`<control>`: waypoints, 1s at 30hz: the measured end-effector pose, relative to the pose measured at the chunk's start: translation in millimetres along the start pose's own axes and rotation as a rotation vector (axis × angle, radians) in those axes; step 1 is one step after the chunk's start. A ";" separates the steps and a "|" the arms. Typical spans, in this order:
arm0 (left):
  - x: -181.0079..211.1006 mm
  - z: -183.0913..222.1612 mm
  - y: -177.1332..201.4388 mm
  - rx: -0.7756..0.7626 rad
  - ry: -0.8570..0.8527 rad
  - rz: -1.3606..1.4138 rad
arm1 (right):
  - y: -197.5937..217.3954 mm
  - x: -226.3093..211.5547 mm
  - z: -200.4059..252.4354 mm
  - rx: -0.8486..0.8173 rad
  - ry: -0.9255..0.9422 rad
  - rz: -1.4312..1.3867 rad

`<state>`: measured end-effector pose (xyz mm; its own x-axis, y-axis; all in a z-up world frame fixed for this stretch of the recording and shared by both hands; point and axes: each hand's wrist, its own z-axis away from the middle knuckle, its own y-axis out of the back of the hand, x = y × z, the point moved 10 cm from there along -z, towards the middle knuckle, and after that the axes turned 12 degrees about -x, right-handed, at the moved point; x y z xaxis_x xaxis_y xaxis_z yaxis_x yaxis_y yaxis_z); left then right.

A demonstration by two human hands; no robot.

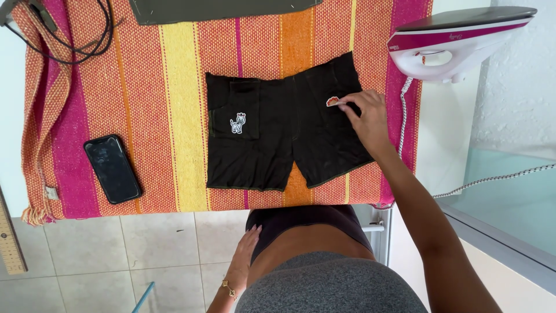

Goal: Ironing a pair of black shorts on an ironing board using a steam iron.

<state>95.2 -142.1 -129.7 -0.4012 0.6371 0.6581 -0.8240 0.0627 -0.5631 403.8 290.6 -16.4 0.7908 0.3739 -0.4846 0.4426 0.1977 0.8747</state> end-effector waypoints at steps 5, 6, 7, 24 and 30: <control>-20.5 4.2 -7.7 0.047 0.493 -0.029 | 2.3 -3.3 -6.0 0.056 -0.039 0.054; -26.1 7.1 -4.1 0.048 0.493 -0.030 | 2.5 -2.9 -7.9 0.056 -0.039 0.053; -14.9 2.2 -3.6 0.019 0.302 -0.021 | -0.2 5.6 -9.6 0.024 -0.102 -0.027; -0.2 -2.0 1.8 0.002 0.044 0.022 | 0.3 18.9 -14.1 -0.038 -0.164 -0.187; -3.5 -2.2 0.9 -0.024 0.068 -0.004 | -2.2 24.9 -13.6 -0.065 -0.171 -0.218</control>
<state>96.7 -142.6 -133.6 -0.3690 0.6875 0.6254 -0.8155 0.0833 -0.5728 416.8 311.8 -30.3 0.7424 0.1595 -0.6507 0.5860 0.3163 0.7460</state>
